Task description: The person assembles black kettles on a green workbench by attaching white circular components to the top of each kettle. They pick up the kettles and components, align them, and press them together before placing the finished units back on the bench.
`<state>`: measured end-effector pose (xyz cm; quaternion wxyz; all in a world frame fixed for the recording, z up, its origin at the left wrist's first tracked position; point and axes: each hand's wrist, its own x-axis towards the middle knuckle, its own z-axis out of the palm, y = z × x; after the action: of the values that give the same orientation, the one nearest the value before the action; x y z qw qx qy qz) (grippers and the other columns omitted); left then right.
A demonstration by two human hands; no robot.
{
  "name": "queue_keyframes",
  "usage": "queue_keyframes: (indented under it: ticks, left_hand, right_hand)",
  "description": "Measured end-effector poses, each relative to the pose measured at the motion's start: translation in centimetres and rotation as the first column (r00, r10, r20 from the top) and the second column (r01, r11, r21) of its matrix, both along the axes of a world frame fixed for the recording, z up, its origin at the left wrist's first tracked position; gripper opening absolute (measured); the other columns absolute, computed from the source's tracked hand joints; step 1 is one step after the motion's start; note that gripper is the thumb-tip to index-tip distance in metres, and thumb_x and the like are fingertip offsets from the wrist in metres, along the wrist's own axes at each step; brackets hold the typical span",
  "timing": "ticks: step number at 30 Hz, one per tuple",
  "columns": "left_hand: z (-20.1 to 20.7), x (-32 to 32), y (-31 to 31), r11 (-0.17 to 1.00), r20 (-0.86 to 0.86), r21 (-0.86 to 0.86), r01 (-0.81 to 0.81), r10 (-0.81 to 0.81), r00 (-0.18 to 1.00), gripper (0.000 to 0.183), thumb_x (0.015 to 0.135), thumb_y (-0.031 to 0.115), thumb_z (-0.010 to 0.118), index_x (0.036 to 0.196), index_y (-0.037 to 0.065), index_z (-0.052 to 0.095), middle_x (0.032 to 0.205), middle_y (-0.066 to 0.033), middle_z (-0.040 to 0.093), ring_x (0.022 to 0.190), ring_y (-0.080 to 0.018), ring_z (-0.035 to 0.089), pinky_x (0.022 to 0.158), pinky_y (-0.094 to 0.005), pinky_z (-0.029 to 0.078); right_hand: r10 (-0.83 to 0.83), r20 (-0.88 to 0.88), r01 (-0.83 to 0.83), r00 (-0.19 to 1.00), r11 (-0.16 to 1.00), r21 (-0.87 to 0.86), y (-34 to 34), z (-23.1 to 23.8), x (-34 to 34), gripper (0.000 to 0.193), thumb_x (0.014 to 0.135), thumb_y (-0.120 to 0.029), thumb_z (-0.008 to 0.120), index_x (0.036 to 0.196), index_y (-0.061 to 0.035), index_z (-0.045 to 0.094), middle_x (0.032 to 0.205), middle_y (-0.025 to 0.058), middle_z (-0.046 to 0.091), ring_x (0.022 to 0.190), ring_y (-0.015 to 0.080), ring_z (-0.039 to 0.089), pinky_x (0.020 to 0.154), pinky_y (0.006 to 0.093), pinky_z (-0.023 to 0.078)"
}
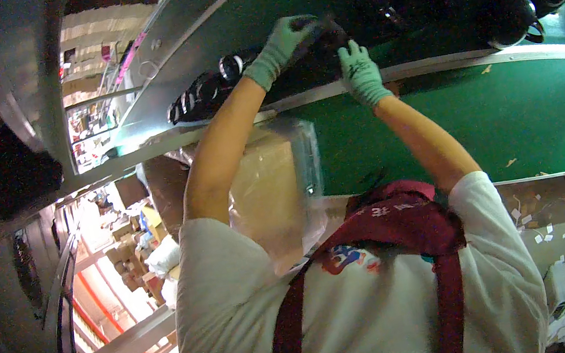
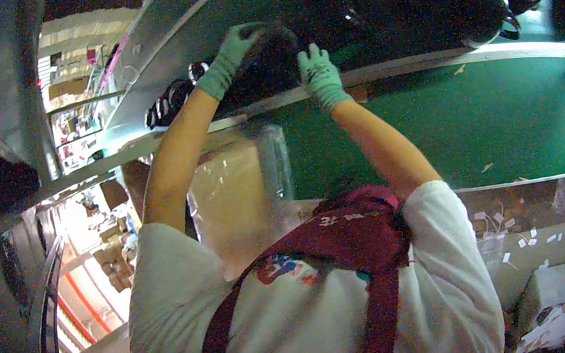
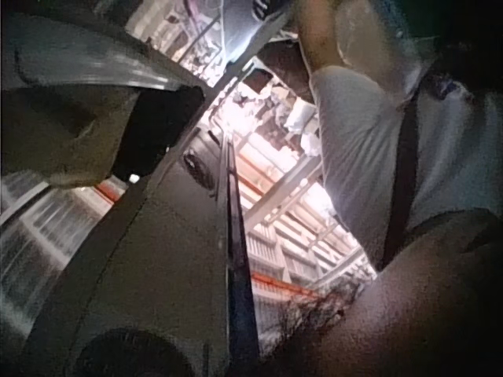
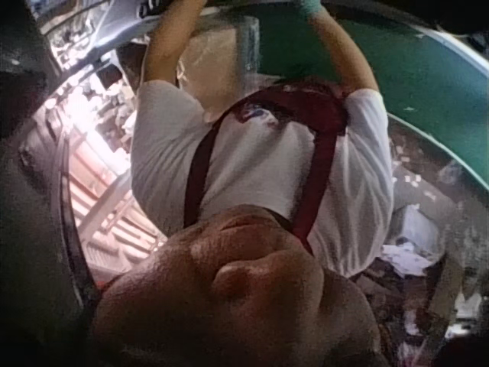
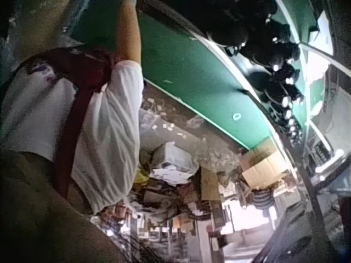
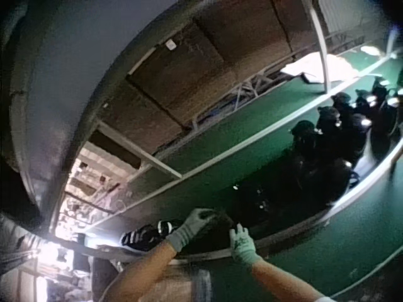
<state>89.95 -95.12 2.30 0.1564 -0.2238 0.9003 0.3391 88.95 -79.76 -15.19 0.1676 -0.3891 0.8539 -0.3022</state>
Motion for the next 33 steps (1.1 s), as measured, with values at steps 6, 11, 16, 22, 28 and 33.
queue_keyframes:
  ticks: [6,11,16,22,28,33]
  left_hand:
    - [-1.9,1.1,1.0,0.831,0.303,-0.530,0.169,-0.001,0.953,0.081,0.077,0.065,0.066,0.121,-0.003,0.058,0.122,-0.0257,0.062,0.114,-0.0414,0.059,0.098,-0.0479,0.045]
    - [-2.4,2.3,-1.0,0.631,0.428,-0.450,0.632,-0.469,0.772,0.094,0.073,0.030,0.080,0.148,0.003,0.029,0.152,-0.0245,0.025,0.140,-0.0439,0.028,0.115,-0.0497,0.026]
    - [-0.9,-0.6,-0.1,0.500,0.610,-0.337,0.798,-0.530,0.589,0.108,0.063,0.040,0.086,0.146,0.002,0.030,0.151,-0.0234,0.029,0.135,-0.0417,0.038,0.112,-0.0447,0.034]
    - [-1.5,-0.2,2.2,0.709,0.622,-0.413,0.571,-0.238,0.746,0.108,0.061,0.040,0.090,0.145,0.003,0.032,0.150,-0.0196,0.029,0.132,-0.0362,0.042,0.108,-0.0427,0.039]
    - [-4.8,5.9,-1.2,0.604,0.123,-0.640,0.474,-0.529,0.840,0.097,0.065,0.013,0.080,0.148,0.000,0.030,0.154,-0.0198,0.031,0.138,-0.0388,0.036,0.113,-0.0474,0.033]
    - [-2.2,10.5,9.9,0.794,-0.415,-0.576,-0.193,-0.081,0.906,0.088,0.074,0.044,0.075,0.143,0.005,0.039,0.141,-0.0255,0.041,0.125,-0.0426,0.045,0.107,-0.0512,0.037]
  right_hand:
    - [0.194,-0.307,-0.161,0.932,0.978,0.132,-1.2,-0.1,0.2,0.034,0.075,-0.018,0.069,0.107,-0.0089,0.060,0.114,0.0142,0.057,0.106,0.0315,0.056,0.083,0.0386,0.052]
    - [0.154,-0.132,-0.139,0.979,0.983,0.118,-1.2,-0.3,0.4,0.044,0.079,-0.013,0.065,0.122,-0.0110,0.056,0.136,0.0255,0.046,0.098,0.0362,0.062,0.080,0.0436,0.057]
    - [0.247,0.155,-0.273,0.957,0.945,0.180,0.3,1.6,-2.1,0.058,0.082,-0.016,0.066,0.136,-0.0094,0.045,0.150,0.0273,0.032,0.109,0.0338,0.064,0.083,0.0414,0.056]
    - [0.214,0.129,-0.235,0.968,0.956,0.175,1.0,1.2,-2.2,0.045,0.085,-0.016,0.059,0.128,-0.0100,0.049,0.143,0.0250,0.042,0.105,0.0332,0.063,0.081,0.0464,0.055]
    - [0.350,-0.330,-0.373,0.877,0.928,-0.007,-0.3,0.4,-1.3,0.023,0.079,-0.012,0.052,0.097,-0.0149,0.068,0.089,0.0046,0.064,0.082,0.0274,0.063,0.066,0.0406,0.053]
    - [0.109,-0.028,-0.112,0.994,0.952,-0.284,0.0,-1.3,-5.9,0.042,0.079,-0.028,0.075,0.113,-0.0076,0.065,0.110,0.0126,0.065,0.099,0.0309,0.062,0.085,0.0389,0.053]
